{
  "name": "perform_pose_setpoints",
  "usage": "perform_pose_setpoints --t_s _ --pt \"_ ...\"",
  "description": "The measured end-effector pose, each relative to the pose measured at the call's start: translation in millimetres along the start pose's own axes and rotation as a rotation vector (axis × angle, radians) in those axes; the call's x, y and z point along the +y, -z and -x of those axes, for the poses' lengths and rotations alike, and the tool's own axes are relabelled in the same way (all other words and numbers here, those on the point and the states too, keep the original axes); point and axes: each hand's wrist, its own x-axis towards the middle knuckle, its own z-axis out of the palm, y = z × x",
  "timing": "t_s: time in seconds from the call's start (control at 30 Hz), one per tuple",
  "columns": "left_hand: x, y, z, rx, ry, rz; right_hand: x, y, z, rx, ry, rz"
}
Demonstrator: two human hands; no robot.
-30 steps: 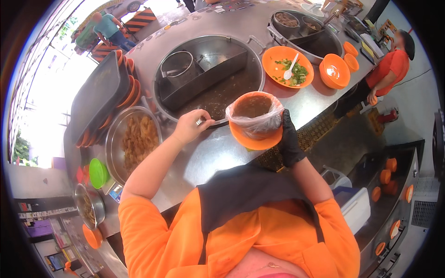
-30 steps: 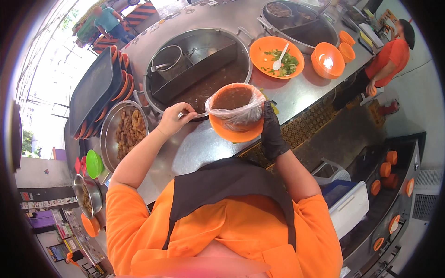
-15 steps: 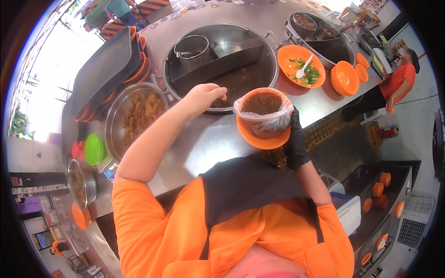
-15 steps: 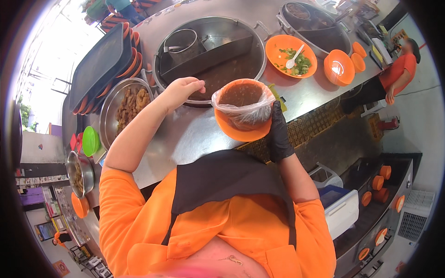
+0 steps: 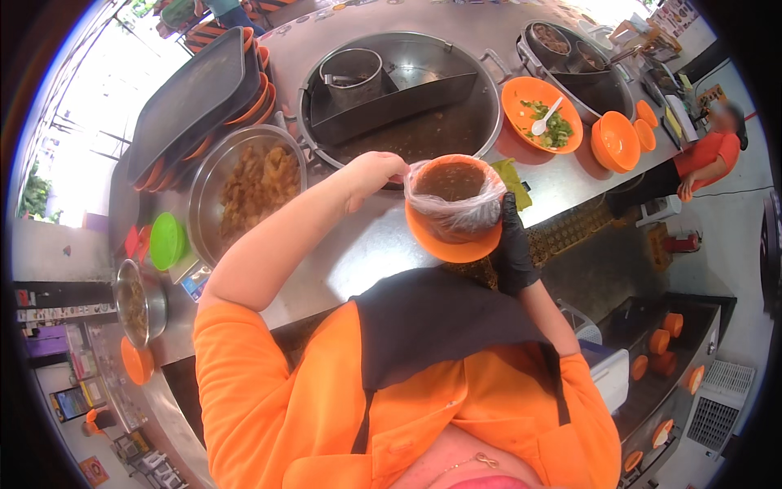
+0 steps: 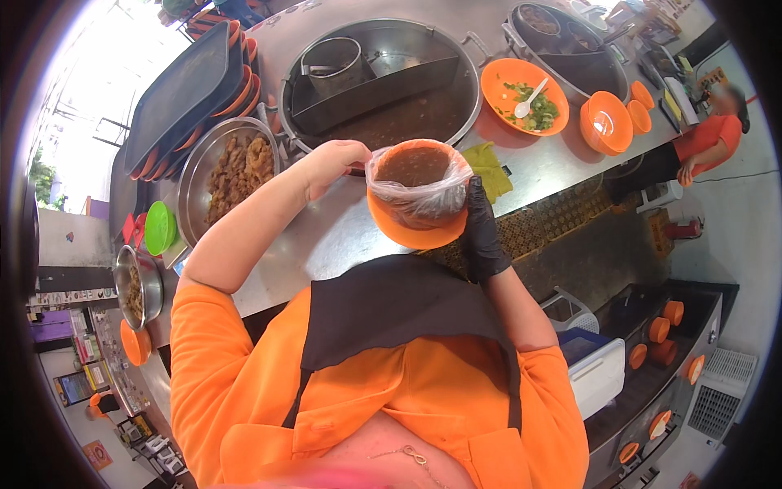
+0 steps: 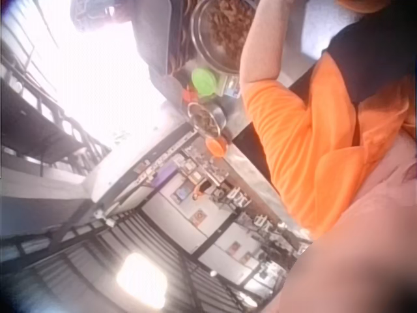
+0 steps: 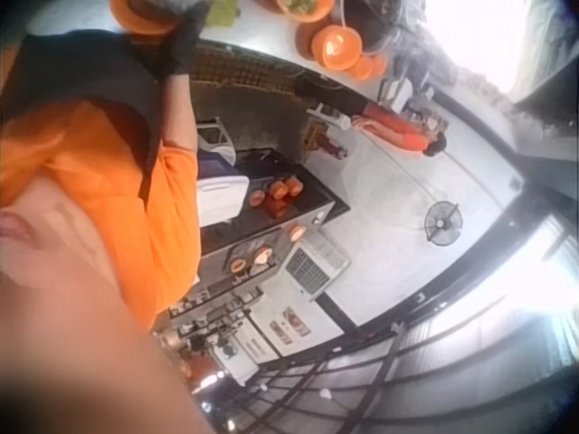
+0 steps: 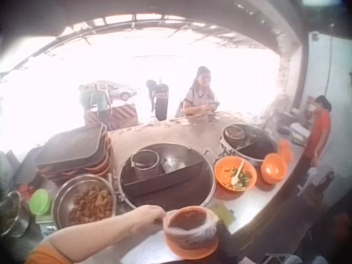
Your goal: The person assembles food into clear plastic containers using tongs and a ladle. They add cooked meat, vegetables, and sauce from various bowls and pots, then seal the containers and place them on the counter.
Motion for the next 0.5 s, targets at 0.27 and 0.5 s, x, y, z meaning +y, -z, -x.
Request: perform_pose_setpoints --t_s 0.27,0.5 --pt "19 1 20 0.149 -0.347 -0.230 18 5 -5 -0.022 -0.015 0.012" --pt "18 -2 31 0.200 -0.316 -0.467 26 -11 -2 -0.040 -0.064 0.034"
